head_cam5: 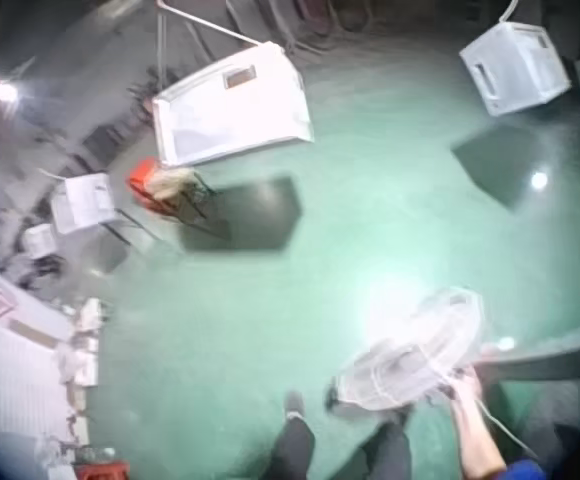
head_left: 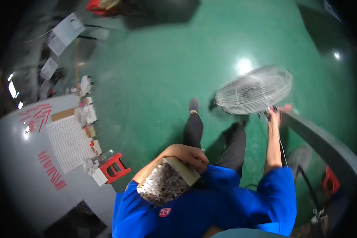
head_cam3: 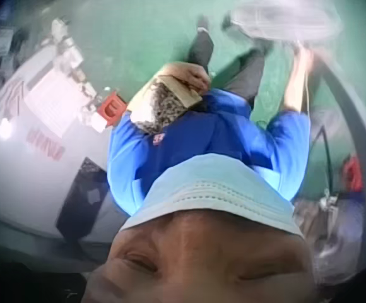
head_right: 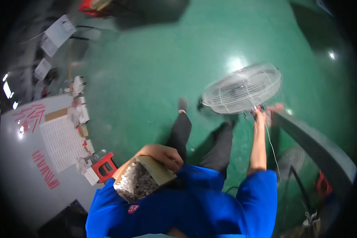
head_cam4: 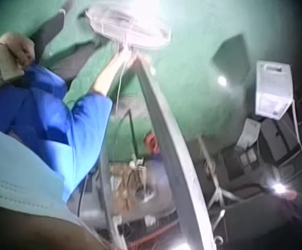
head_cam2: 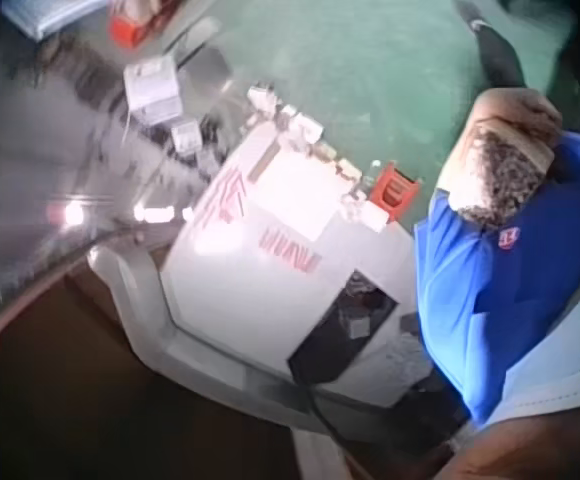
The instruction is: Assembling small metal cabinet enclosures by inserting rubber grommets or fasteners into pre-drilled holes.
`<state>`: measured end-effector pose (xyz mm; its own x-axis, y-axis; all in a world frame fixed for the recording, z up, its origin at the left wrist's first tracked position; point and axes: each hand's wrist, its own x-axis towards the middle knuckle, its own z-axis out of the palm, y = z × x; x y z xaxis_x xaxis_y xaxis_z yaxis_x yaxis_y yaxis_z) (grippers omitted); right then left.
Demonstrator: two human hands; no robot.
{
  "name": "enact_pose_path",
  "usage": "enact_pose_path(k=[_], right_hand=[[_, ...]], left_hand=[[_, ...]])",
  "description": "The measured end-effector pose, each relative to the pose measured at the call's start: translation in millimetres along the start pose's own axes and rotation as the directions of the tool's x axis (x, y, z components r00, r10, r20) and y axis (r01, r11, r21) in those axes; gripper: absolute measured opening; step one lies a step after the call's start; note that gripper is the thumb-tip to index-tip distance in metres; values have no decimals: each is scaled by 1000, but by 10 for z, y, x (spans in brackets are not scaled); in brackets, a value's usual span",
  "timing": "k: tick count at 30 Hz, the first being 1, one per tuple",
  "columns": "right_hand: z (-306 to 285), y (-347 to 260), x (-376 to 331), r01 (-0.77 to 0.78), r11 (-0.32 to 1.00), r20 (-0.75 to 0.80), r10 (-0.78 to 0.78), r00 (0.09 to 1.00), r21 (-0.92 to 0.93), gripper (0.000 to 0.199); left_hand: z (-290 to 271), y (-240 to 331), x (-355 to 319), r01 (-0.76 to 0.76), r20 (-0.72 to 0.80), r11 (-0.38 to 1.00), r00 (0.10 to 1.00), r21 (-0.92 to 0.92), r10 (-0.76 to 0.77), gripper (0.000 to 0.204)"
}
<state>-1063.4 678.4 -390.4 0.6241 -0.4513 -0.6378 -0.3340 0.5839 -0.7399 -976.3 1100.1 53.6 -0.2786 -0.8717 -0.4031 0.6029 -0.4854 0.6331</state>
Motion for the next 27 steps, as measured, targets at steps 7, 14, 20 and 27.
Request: enact_pose_path(k=[7,14,20,27], right_hand=[[757,-450,-431,2,964,7,0,1000,-265,26],[672,-326,-366,21,980,1,-21,1000,-200,26],[716,-260,-187,-18,751,-46,-16,999,-660,32],[579,432,-202,-115,627,-150,-4,989,-771,32]], left_hand=[[196,-199,97,34,-11,989,999,-146,-36,21],[218,-222,105,-3,2,979,1000,-206,4,21],[296,-54,186,-20,-65,990,998,-140,11,22],[570,-54,305,-202,-94,978,976,-59,196,26]])
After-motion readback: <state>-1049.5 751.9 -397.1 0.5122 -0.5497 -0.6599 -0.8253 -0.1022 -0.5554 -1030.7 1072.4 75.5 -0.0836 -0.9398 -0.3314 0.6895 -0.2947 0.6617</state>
